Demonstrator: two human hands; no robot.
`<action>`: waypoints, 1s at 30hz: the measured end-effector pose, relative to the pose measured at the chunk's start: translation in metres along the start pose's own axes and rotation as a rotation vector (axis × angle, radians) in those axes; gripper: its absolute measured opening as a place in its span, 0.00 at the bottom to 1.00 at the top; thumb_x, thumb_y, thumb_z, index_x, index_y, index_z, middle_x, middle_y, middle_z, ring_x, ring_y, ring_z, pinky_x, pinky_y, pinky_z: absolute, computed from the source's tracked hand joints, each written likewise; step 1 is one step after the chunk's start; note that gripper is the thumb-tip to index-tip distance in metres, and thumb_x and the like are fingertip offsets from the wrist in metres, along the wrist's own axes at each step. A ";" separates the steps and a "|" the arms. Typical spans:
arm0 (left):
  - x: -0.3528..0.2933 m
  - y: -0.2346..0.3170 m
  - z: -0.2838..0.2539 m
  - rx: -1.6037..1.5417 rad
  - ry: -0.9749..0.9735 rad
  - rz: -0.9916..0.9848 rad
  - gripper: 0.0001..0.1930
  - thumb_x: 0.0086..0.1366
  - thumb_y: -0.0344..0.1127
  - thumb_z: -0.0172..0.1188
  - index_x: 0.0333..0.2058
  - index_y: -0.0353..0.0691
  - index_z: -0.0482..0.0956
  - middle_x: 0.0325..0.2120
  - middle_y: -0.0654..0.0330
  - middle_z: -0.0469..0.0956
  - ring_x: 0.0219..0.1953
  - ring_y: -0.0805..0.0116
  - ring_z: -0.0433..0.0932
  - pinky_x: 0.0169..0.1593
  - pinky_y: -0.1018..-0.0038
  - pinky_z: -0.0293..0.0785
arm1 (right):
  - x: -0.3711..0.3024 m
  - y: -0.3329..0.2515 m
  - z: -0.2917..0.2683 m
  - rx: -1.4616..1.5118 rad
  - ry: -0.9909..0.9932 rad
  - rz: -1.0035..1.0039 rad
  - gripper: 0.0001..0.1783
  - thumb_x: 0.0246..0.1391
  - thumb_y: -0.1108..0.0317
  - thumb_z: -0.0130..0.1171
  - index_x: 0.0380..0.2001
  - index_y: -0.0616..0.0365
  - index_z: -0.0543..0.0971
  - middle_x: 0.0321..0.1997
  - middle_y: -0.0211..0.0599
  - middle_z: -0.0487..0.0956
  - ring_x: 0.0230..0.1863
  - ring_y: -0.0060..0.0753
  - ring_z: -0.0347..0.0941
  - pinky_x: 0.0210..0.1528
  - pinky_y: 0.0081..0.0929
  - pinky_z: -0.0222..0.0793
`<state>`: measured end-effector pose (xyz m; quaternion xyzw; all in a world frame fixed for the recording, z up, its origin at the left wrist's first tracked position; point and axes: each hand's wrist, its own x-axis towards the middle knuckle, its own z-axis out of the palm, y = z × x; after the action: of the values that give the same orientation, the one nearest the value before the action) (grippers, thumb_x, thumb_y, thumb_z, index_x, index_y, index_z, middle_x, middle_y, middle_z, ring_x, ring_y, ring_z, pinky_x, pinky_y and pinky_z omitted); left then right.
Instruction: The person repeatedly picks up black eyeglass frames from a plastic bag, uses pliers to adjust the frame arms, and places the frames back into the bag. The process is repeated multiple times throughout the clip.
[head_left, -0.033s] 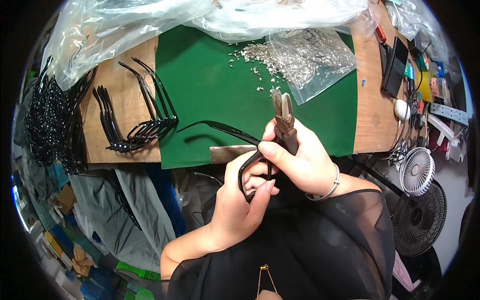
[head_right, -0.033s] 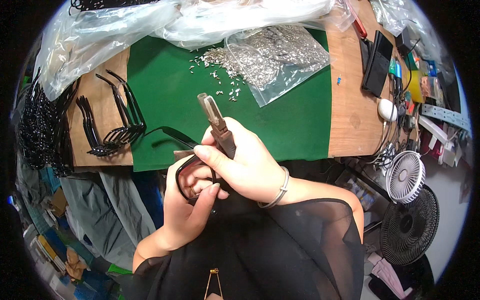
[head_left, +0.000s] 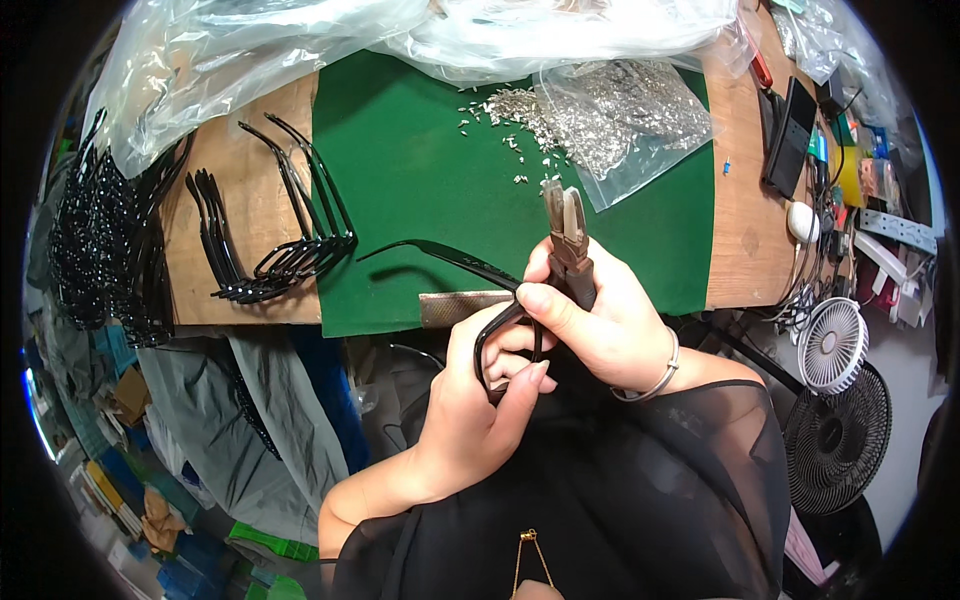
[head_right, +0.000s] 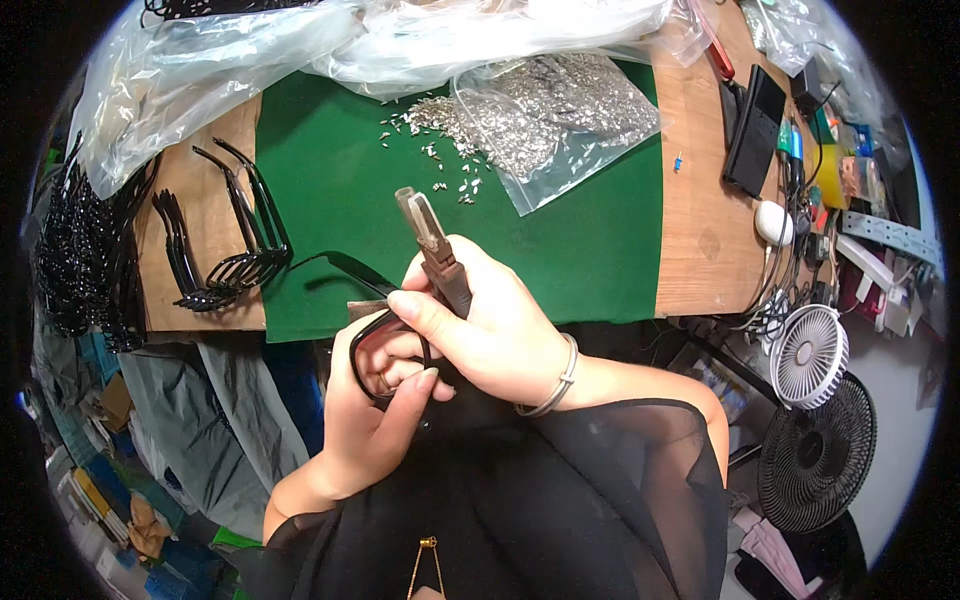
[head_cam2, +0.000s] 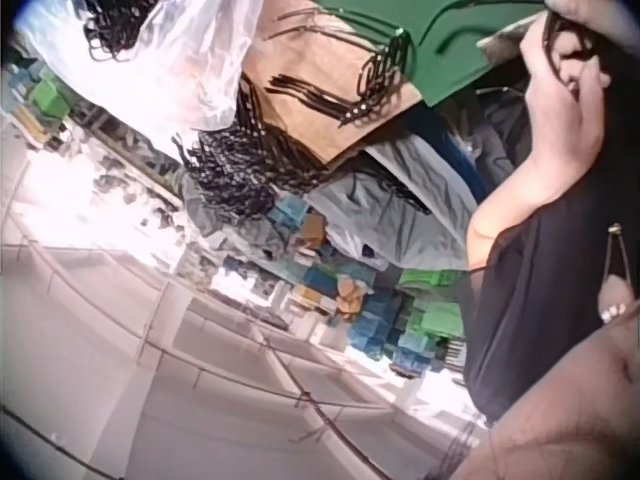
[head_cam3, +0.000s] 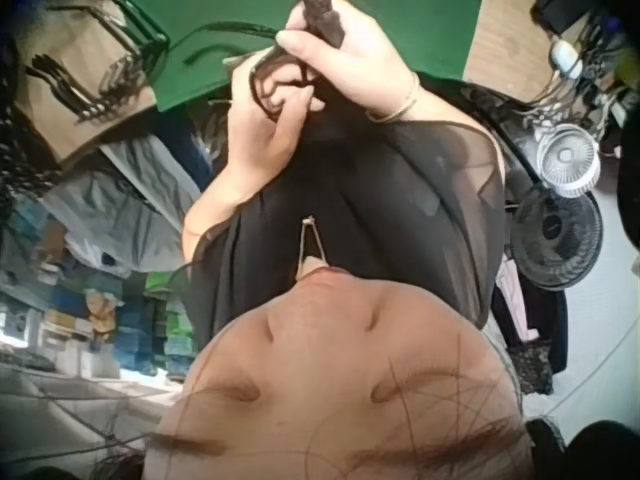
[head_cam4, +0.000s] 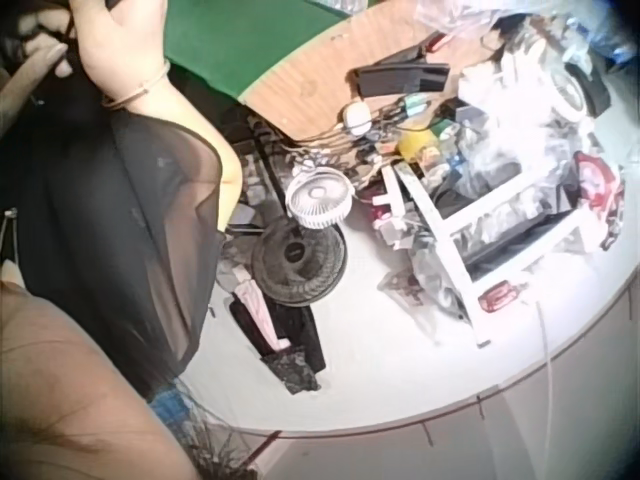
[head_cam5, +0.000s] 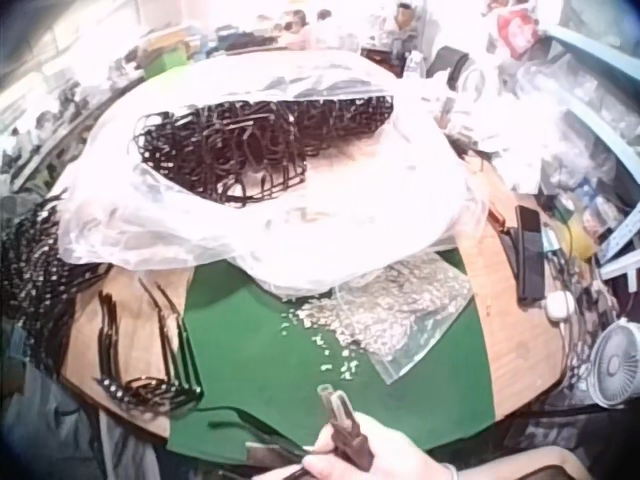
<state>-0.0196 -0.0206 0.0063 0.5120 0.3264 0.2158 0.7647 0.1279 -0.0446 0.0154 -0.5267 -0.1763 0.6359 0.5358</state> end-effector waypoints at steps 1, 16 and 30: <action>0.001 0.002 -0.002 -0.012 -0.021 -0.020 0.23 0.57 0.17 0.49 0.51 0.28 0.53 0.38 0.52 0.70 0.32 0.74 0.75 0.37 0.80 0.74 | -0.002 -0.002 -0.001 -0.010 -0.019 0.020 0.09 0.52 0.72 0.53 0.33 0.62 0.65 0.26 0.31 0.70 0.26 0.13 0.66 0.25 0.16 0.64; -0.029 0.033 -0.015 0.180 -0.043 -0.130 0.19 0.52 0.17 0.54 0.44 0.28 0.66 0.31 0.55 0.76 0.27 0.75 0.76 0.32 0.82 0.73 | 0.003 -0.008 -0.033 -1.102 -0.524 -0.566 0.13 0.37 0.71 0.58 0.29 0.56 0.67 0.26 0.39 0.69 0.30 0.43 0.67 0.33 0.34 0.63; -0.013 0.032 -0.027 0.679 -0.159 0.141 0.16 0.50 0.20 0.57 0.39 0.30 0.70 0.27 0.52 0.73 0.26 0.56 0.75 0.29 0.74 0.72 | 0.014 0.002 -0.034 -1.232 -0.390 -0.778 0.16 0.29 0.67 0.64 0.22 0.56 0.67 0.22 0.34 0.67 0.27 0.37 0.67 0.32 0.30 0.62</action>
<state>-0.0480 0.0010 0.0325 0.7735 0.2828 0.1065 0.5571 0.1578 -0.0447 -0.0063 -0.5085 -0.7651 0.2689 0.2895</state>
